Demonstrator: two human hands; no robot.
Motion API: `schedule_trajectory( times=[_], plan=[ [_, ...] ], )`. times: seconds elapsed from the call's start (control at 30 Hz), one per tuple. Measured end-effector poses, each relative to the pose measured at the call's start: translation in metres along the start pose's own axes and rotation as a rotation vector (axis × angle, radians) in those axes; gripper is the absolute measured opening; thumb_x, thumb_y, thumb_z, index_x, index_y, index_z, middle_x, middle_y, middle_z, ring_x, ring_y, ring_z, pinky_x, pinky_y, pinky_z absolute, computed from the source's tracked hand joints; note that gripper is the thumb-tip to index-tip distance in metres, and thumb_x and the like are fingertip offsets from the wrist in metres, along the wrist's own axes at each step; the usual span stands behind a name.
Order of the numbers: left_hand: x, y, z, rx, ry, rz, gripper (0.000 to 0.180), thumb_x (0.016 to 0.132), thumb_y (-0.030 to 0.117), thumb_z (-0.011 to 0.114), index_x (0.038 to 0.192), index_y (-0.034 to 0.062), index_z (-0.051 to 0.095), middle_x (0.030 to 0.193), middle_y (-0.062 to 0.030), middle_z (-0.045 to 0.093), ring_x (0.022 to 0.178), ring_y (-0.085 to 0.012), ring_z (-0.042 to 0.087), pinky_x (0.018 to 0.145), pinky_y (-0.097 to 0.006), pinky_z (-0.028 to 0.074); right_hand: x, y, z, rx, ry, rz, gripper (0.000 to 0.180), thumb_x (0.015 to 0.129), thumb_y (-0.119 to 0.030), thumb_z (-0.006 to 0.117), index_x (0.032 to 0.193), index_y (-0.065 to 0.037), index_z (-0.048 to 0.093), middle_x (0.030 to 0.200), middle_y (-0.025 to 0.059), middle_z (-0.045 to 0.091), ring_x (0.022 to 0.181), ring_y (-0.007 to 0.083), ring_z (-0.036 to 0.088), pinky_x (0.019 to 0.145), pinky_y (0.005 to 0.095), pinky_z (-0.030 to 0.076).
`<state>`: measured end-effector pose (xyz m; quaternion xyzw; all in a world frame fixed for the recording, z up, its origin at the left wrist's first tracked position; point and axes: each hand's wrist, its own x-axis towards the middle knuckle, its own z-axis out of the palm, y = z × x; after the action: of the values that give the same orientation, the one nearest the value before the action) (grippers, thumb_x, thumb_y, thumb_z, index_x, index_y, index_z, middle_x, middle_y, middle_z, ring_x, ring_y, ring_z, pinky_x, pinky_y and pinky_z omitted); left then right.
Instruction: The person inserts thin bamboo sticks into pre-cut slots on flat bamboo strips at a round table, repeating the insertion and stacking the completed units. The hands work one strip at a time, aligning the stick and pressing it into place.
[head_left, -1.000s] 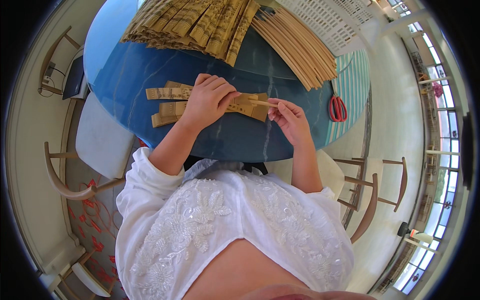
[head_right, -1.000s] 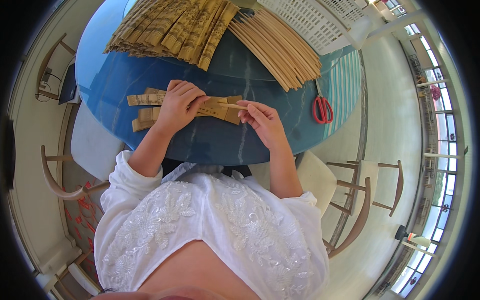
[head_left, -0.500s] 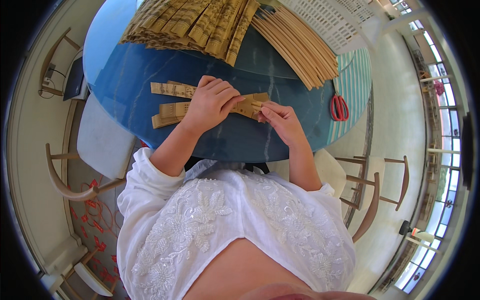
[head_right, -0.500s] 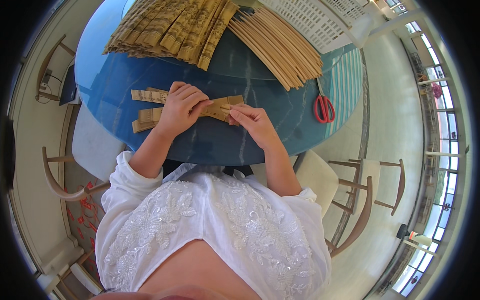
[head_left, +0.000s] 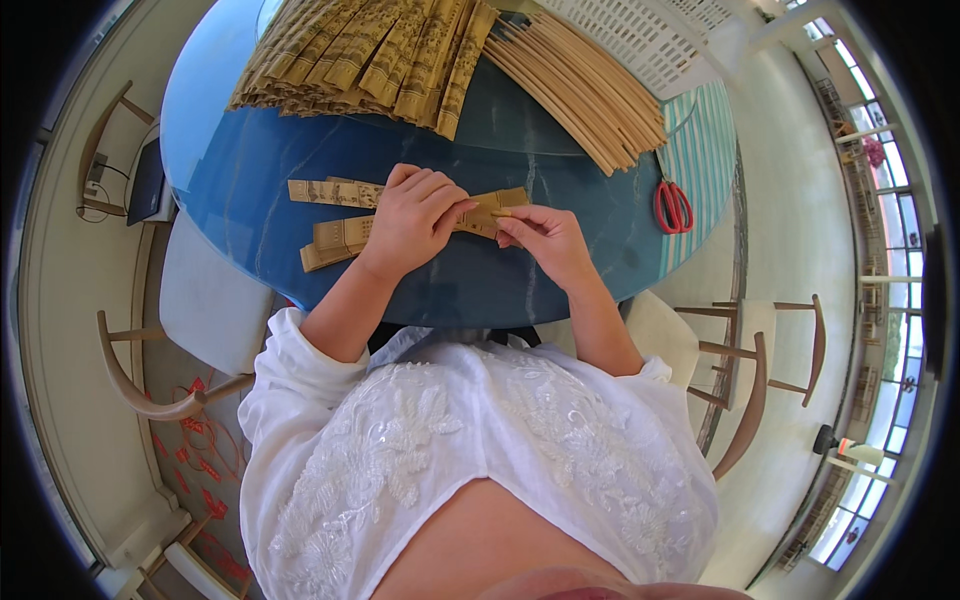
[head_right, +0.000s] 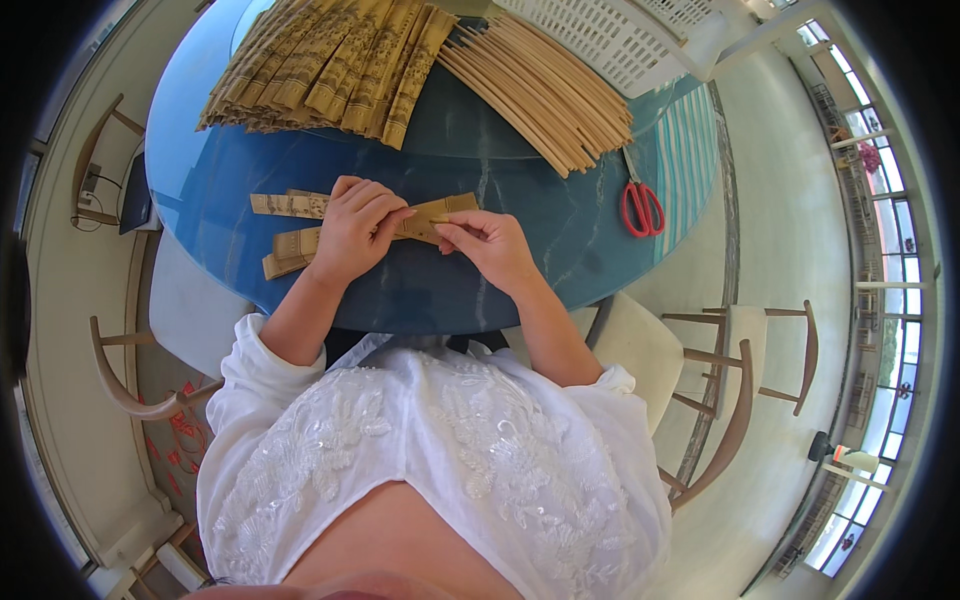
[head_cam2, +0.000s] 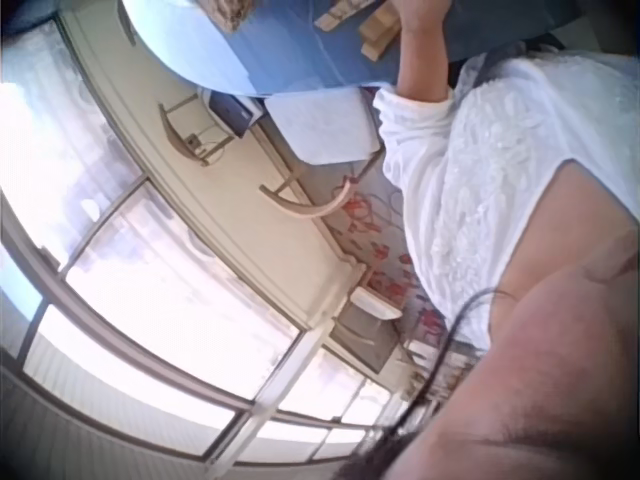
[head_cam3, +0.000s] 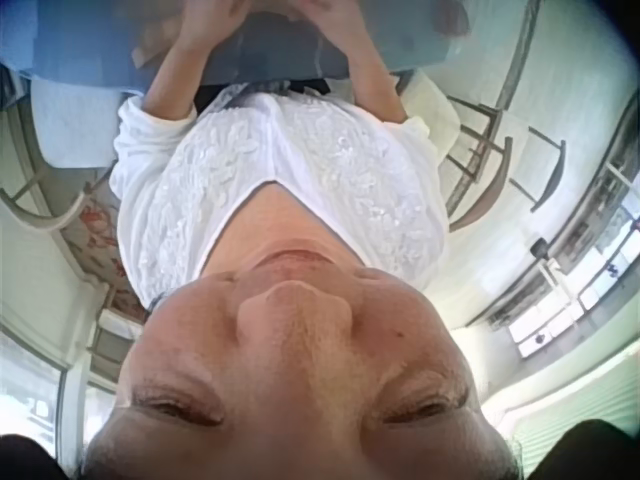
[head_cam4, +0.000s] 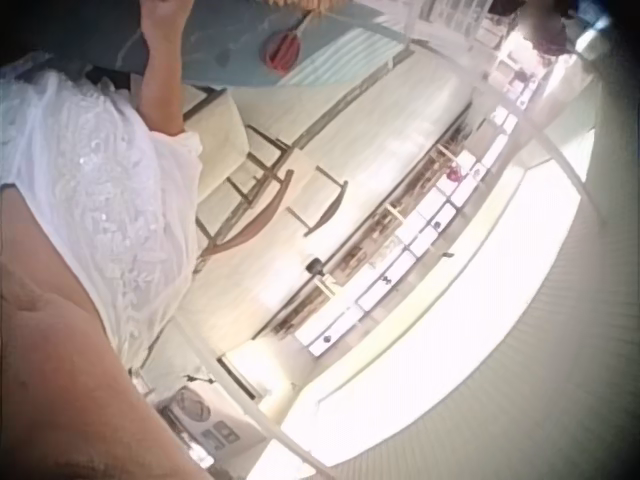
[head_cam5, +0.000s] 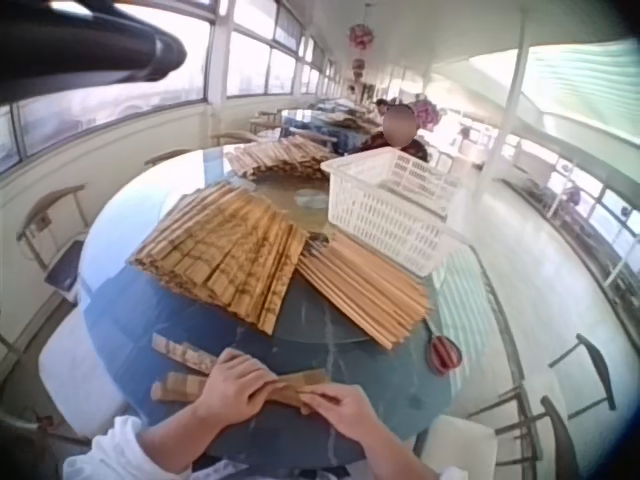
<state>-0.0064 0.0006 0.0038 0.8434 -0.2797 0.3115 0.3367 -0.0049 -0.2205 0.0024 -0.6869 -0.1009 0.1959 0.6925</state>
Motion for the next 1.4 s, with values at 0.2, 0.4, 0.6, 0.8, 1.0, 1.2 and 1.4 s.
schedule_trajectory(
  times=[0.2,0.4,0.6,0.8,1.0,1.2,1.4],
  plan=[
    [0.001,0.002,0.001,0.031,-0.015,-0.048,0.008,0.08,0.007,0.072,0.079,0.0068,0.064,0.075,-0.0037,0.062,0.071,-0.0226,0.06,0.075,-0.035,0.042,0.004,-0.01,-0.041,-0.499,0.52,-0.382,0.014,0.085,-0.007,0.073,0.098,-0.003,0.07,0.082,0.0039,0.067,0.07,0.0105,0.061,0.063,0.0237,0.049],
    [-0.001,0.001,0.002,0.038,-0.042,-0.073,0.007,0.08,0.007,0.071,0.079,0.0058,0.064,0.075,-0.0042,0.063,0.07,-0.0225,0.061,0.074,-0.035,0.043,0.015,-0.003,-0.089,-1.067,0.81,-0.496,0.019,0.081,-0.012,0.075,0.097,-0.006,0.067,0.09,0.005,0.059,0.072,0.0178,0.055,0.065,0.0305,0.048],
    [-0.003,-0.005,0.005,0.036,-0.012,-0.056,0.01,0.082,0.013,0.071,0.08,0.0082,0.063,0.074,-0.0026,0.06,0.07,-0.0229,0.059,0.074,-0.035,0.042,0.026,0.004,-0.094,-1.157,0.849,-0.503,0.014,0.084,-0.013,0.072,0.092,-0.006,0.063,0.09,0.0074,0.06,0.085,0.0249,0.059,0.075,0.0365,0.049],
    [-0.003,-0.005,0.005,0.055,-0.014,-0.052,0.01,0.084,0.014,0.07,0.08,0.0088,0.063,0.075,-0.0021,0.06,0.07,-0.0216,0.059,0.074,-0.034,0.042,0.015,-0.008,-0.096,-0.459,1.01,-0.643,0.014,0.094,-0.014,0.064,0.099,-0.001,0.058,0.088,0.0087,0.064,0.079,0.0177,0.06,0.075,0.031,0.049],
    [-0.005,-0.005,0.005,0.049,-0.005,-0.08,0.01,0.084,0.013,0.07,0.079,0.0084,0.063,0.075,-0.0024,0.06,0.07,-0.0215,0.059,0.074,-0.034,0.042,-0.038,-0.019,-0.121,0.273,0.938,-0.812,0.016,0.1,-0.017,0.056,0.102,-0.002,0.054,0.086,0.0083,0.061,0.078,0.0158,0.058,0.076,0.0301,0.048],
    [-0.004,-0.004,0.004,0.037,-0.023,-0.096,0.008,0.082,0.01,0.071,0.08,0.0068,0.064,0.076,-0.0039,0.062,0.072,-0.0231,0.06,0.074,-0.035,0.042,-0.071,-0.011,-0.141,0.246,0.741,-0.784,0.015,0.101,-0.019,0.054,0.103,-0.004,0.053,0.082,0.0062,0.058,0.072,0.0144,0.051,0.07,0.0291,0.044],
    [-0.005,-0.006,0.006,0.022,-0.022,-0.103,0.007,0.082,0.01,0.071,0.08,0.0065,0.065,0.076,-0.0041,0.062,0.073,-0.023,0.06,0.075,-0.035,0.043,-0.068,-0.006,-0.135,0.111,0.77,-0.737,0.013,0.101,-0.016,0.053,0.105,-0.004,0.053,0.084,0.006,0.058,0.072,0.0139,0.053,0.069,0.028,0.045]
  ],
)
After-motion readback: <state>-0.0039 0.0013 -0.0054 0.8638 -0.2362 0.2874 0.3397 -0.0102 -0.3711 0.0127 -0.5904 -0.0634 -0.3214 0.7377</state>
